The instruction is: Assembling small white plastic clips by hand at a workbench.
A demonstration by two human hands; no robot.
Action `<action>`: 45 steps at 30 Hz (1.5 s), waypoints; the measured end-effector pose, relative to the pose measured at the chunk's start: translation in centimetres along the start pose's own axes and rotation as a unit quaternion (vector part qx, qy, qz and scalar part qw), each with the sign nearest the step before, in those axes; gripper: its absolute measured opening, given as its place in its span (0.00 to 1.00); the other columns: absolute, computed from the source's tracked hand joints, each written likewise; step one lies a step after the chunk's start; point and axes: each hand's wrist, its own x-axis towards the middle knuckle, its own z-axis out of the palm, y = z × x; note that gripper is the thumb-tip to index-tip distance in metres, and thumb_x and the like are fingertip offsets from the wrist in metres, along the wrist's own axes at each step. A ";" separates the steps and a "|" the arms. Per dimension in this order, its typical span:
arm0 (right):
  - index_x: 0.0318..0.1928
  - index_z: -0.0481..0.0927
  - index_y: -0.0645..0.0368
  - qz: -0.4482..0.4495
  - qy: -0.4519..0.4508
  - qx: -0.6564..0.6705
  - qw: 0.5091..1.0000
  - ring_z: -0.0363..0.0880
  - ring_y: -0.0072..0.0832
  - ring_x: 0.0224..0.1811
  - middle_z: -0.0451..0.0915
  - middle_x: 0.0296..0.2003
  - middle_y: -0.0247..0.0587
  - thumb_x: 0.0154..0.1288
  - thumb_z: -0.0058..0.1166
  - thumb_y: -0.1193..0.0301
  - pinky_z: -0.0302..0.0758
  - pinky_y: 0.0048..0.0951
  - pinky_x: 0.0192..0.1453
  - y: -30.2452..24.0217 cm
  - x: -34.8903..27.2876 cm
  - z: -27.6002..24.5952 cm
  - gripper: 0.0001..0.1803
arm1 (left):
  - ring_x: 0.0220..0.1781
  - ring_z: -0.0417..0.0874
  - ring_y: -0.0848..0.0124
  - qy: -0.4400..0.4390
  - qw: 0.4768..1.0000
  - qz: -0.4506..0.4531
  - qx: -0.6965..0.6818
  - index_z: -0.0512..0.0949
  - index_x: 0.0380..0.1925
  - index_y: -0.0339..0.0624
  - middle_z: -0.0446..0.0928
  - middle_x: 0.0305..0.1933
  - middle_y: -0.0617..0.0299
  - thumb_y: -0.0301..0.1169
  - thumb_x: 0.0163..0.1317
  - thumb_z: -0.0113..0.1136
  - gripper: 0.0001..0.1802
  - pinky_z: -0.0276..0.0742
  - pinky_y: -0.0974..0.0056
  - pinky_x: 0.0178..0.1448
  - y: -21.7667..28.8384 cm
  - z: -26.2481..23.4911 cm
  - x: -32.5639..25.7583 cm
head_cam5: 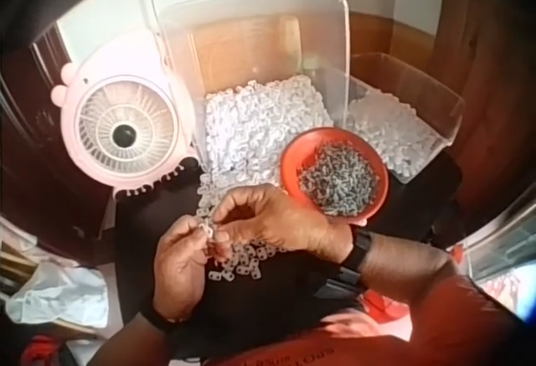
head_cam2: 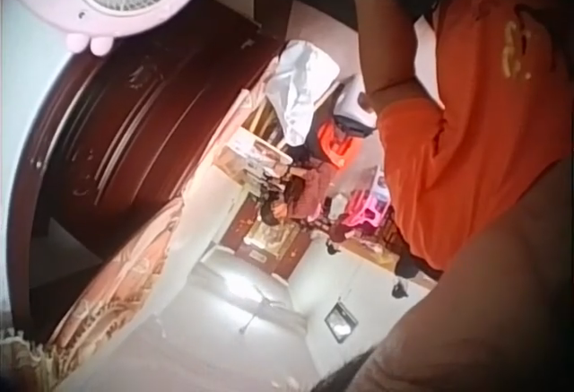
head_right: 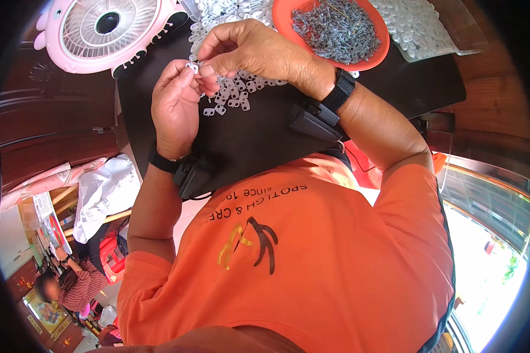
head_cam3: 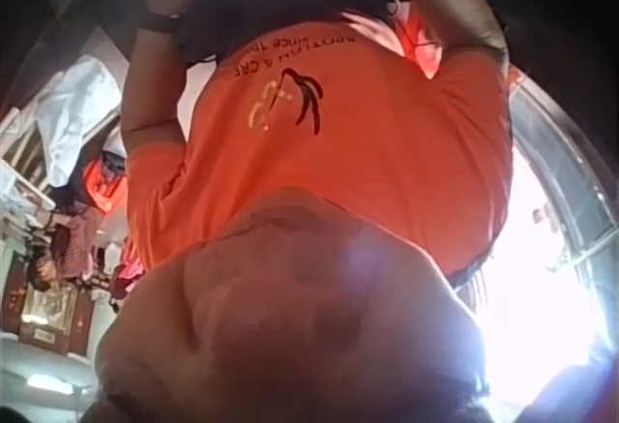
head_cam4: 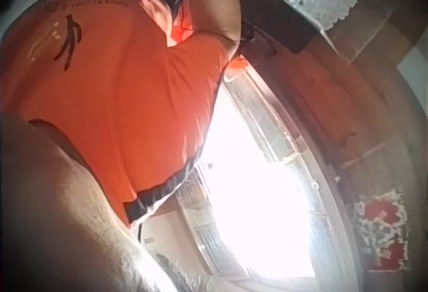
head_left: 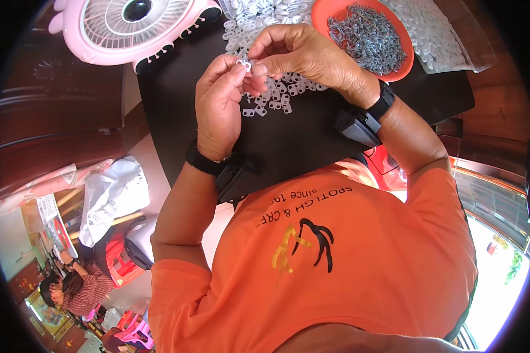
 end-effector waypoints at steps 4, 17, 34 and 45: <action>0.43 0.79 0.63 -0.024 0.019 0.008 0.999 0.75 0.16 0.34 0.80 0.34 0.32 0.59 0.60 0.75 0.73 0.18 0.40 0.4 0.1 -0.1 0.11 | 0.30 0.78 0.71 0.010 1.000 0.014 -0.006 0.72 0.32 0.36 0.78 0.31 0.57 0.31 0.64 0.47 0.09 0.71 0.68 0.38 0.0 -0.1 0.0; 0.43 0.81 0.61 -0.009 -0.010 0.001 1.000 0.74 0.16 0.31 0.78 0.30 0.30 0.59 0.57 0.73 0.73 0.18 0.38 0.0 -0.2 -0.4 0.11 | 0.30 0.79 0.69 0.008 1.000 0.014 -0.003 0.71 0.32 0.37 0.79 0.31 0.56 0.31 0.65 0.47 0.09 0.72 0.67 0.38 0.2 0.1 -0.1; 0.42 0.80 0.63 0.022 0.020 0.015 0.999 0.78 0.17 0.32 0.80 0.31 0.33 0.59 0.57 0.69 0.76 0.18 0.38 0.2 0.1 -0.3 0.13 | 0.30 0.78 0.69 0.002 1.000 0.013 0.010 0.71 0.33 0.36 0.79 0.32 0.53 0.31 0.65 0.45 0.09 0.71 0.67 0.38 0.2 0.4 -0.3; 0.45 0.79 0.63 0.073 0.025 0.126 0.989 0.80 0.20 0.33 0.81 0.32 0.35 0.60 0.57 0.67 0.78 0.19 0.36 0.3 0.0 -0.8 0.15 | 0.28 0.77 0.71 0.028 0.999 -0.008 0.028 0.72 0.32 0.37 0.77 0.28 0.59 0.32 0.64 0.47 0.09 0.69 0.69 0.35 0.1 0.3 -0.3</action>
